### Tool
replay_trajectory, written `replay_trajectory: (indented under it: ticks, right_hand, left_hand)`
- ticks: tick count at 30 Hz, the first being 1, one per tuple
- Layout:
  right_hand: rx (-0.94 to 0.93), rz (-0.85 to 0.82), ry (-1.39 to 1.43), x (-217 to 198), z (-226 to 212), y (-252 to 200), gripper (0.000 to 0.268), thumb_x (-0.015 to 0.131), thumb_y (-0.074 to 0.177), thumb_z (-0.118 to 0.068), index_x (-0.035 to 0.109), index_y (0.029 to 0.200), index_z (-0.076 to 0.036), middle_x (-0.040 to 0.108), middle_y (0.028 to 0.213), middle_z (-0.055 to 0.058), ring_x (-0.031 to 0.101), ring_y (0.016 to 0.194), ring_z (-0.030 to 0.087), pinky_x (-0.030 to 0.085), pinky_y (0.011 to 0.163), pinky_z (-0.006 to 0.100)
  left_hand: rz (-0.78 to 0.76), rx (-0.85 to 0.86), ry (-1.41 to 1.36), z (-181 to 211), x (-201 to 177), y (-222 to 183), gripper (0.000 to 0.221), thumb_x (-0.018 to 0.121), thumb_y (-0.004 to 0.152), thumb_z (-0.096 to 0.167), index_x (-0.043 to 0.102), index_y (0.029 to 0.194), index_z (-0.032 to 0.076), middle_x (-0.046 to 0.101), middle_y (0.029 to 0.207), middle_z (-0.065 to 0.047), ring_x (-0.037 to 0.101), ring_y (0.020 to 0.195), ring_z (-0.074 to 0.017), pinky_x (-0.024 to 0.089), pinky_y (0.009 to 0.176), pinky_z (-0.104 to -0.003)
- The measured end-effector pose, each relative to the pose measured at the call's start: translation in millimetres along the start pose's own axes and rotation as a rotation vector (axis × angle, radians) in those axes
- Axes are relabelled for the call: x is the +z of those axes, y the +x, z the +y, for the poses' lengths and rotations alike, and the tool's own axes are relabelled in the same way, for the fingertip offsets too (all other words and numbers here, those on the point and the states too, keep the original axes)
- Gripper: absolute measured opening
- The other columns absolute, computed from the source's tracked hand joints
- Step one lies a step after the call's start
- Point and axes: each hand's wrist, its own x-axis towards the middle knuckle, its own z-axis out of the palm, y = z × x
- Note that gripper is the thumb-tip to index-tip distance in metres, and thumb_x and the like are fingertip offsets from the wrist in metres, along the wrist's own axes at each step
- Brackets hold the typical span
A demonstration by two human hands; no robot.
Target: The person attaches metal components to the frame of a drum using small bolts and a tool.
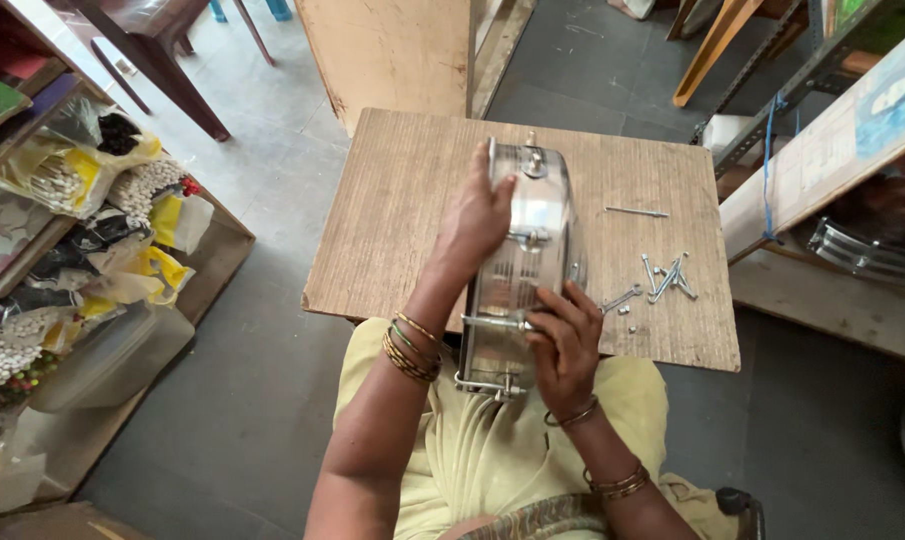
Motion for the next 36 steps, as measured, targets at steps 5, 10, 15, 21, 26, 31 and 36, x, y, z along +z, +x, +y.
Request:
replay_trajectory:
  ticks: [5, 10, 15, 21, 26, 31, 36]
  right_hand:
    - [0.170, -0.024, 0.250, -12, 25, -17, 0.024, 0.057, 0.107, -0.026, 0.061, 0.123, -0.008, 0.065, 0.135, 0.010, 0.058, 0.133, 0.028, 0.046, 0.114, 0.041]
    - [0.964, -0.003, 0.406, 23, 118, -105, 0.041, 0.055, 0.106, -0.035, 0.056, 0.137, -0.007, 0.063, 0.130, 0.013, 0.059, 0.115, 0.021, 0.049, 0.097, 0.038]
    - [1.736, -0.211, 0.965, 51, 135, -166, 0.046, 0.047, 0.105, -0.049, 0.059, 0.127, -0.011, 0.068, 0.112, 0.008, 0.066, 0.099, 0.022, 0.056, 0.083, 0.042]
    - [1.869, -0.144, 1.147, 69, 136, -156, 0.050, 0.048, 0.102, -0.047, 0.065, 0.124, -0.006, 0.072, 0.112, 0.010, 0.072, 0.094, 0.020, 0.063, 0.079, 0.037]
    - [1.756, -0.042, 1.217, 77, 142, -157, 0.054, 0.046, 0.106, -0.051, 0.065, 0.123, -0.003, 0.069, 0.108, 0.012, 0.070, 0.091, 0.023, 0.062, 0.075, 0.039]
    - [1.641, 0.052, 1.244, 83, 147, -110, 0.055, 0.042, 0.104, -0.050, 0.062, 0.128, -0.005, 0.070, 0.114, 0.012, 0.070, 0.096, 0.024, 0.061, 0.083, 0.041]
    - [1.504, 0.100, 1.463, 104, 184, -97, 0.049, 0.048, 0.104, -0.045, 0.062, 0.130, -0.006, 0.071, 0.113, 0.011, 0.070, 0.096, 0.023, 0.061, 0.083, 0.040]
  left_hand:
    - [0.109, 0.034, -0.053, -16, -5, -15, 0.061, 0.051, 0.105, 0.026, 0.032, 0.155, -0.003, 0.067, 0.110, -0.034, 0.068, 0.099, -0.0480, 0.051, 0.085, -0.052]
    - [0.136, -0.017, -0.127, -21, -17, -38, 0.056, 0.051, 0.105, 0.022, 0.038, 0.153, -0.003, 0.068, 0.089, -0.028, 0.068, 0.077, -0.0388, 0.051, 0.071, -0.049]
    - [0.069, -0.135, -0.194, 2, -49, -75, 0.058, 0.048, 0.102, 0.019, 0.034, 0.156, 0.001, 0.065, 0.077, -0.021, 0.062, 0.061, -0.0224, 0.049, 0.059, -0.040]
    - [0.070, -0.091, -0.289, -5, -65, -129, 0.058, 0.049, 0.105, 0.013, 0.035, 0.159, 0.003, 0.060, 0.076, -0.018, 0.053, 0.060, -0.0194, 0.047, 0.054, -0.038]
    - [0.165, 0.288, -0.280, -21, -62, -154, 0.054, 0.048, 0.112, 0.008, 0.030, 0.162, -0.001, 0.065, 0.108, -0.015, 0.062, 0.082, -0.0157, 0.052, 0.071, -0.034]
    - [0.066, 0.079, -0.228, -20, -61, -167, 0.059, 0.048, 0.105, 0.007, 0.028, 0.161, 0.002, 0.059, 0.071, -0.009, 0.051, 0.055, -0.0161, 0.043, 0.051, -0.033]
    - [0.036, 0.050, -0.314, -28, -37, -160, 0.061, 0.048, 0.106, 0.010, 0.023, 0.162, 0.003, 0.060, 0.068, -0.005, 0.052, 0.055, -0.0116, 0.043, 0.048, -0.029]
